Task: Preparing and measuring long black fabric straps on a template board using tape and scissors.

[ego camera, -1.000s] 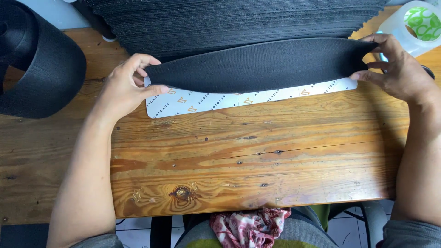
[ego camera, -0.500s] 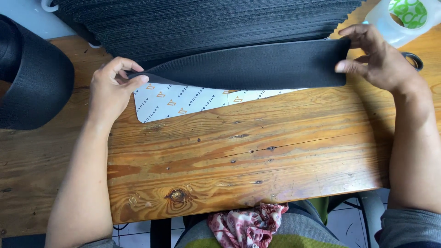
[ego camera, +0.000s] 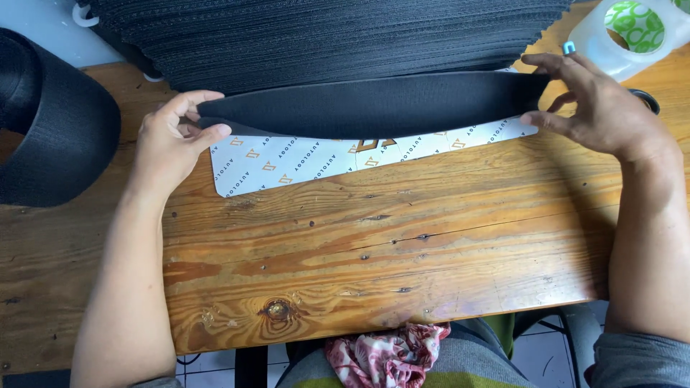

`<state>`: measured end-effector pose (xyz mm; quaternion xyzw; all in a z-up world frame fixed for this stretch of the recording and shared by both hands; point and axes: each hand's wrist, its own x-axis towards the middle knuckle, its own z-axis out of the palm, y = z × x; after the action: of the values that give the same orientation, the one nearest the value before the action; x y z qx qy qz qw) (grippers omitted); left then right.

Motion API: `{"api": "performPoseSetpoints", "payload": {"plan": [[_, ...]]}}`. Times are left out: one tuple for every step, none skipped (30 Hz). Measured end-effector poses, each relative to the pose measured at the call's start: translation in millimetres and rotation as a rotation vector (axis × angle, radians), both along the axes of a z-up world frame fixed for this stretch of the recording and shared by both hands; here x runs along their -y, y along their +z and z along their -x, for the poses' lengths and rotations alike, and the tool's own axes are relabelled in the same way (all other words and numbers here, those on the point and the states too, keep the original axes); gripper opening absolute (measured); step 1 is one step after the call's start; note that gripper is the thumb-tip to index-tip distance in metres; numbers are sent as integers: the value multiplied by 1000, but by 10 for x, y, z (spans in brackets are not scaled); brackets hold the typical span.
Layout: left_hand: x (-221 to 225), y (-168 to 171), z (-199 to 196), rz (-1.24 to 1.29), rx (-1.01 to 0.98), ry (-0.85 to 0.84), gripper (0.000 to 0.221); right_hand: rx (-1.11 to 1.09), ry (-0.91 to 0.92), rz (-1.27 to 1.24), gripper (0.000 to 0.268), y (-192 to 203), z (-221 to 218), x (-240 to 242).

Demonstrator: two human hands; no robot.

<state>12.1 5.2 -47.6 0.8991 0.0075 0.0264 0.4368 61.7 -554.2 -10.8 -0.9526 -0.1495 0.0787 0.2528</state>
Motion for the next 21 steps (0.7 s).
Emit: {"api": "performPoseSetpoints", "payload": {"plan": [[-10,-4,3,0,-1,-1,44,-1,-1,0,79,-25,-11,32],[-19,-9,6,-48,26,-26,41,3,-3,14,65,-50,-22,65],[-28,-12,9,-96,53,-51,37,7,-5,27,51,-75,-28,100],[-16,-20,15,-96,52,-54,37,6,-7,27,51,-140,-52,155],[-5,-30,22,-116,38,-37,36,130,70,81,42,-202,-79,208],[3,-40,29,-136,24,-20,34,253,149,135,35,-264,-104,259],[48,3,46,-135,24,-19,34,252,150,136,35,-148,-53,129],[91,45,64,-163,4,-29,35,95,-18,122,30,-31,1,-3],[131,88,86,-190,-17,-40,35,-66,-184,107,26,83,55,-138],[141,103,104,-190,-18,-39,35,-66,-183,107,26,18,28,-100],[154,118,120,-253,-1,-51,33,-42,-102,0,30,-44,4,-59],[166,134,136,-316,16,-65,32,-17,-21,-108,35,-105,-20,-19],[169,114,132,-316,18,-62,32,-16,-19,-108,35,-106,-23,-34],[172,96,128,-324,53,-68,35,-2,19,-95,44,-105,-24,-50],[175,76,132,-333,87,-74,38,11,57,-82,53,-108,-20,-66],[157,60,132,-333,88,-72,38,11,60,-81,53,-109,-16,-102],[143,45,122,-361,147,-116,43,69,120,-46,64,-111,-13,-134],[131,31,111,-390,206,-161,48,126,181,-10,76,-112,-11,-164],[140,54,122,-390,206,-163,48,127,179,-10,76,-136,-5,-149],[151,81,132,-431,315,-214,38,135,126,-2,67,-155,0,-134],[157,126,122,-474,429,-264,27,150,73,5,58,-162,-17,-123]]}}
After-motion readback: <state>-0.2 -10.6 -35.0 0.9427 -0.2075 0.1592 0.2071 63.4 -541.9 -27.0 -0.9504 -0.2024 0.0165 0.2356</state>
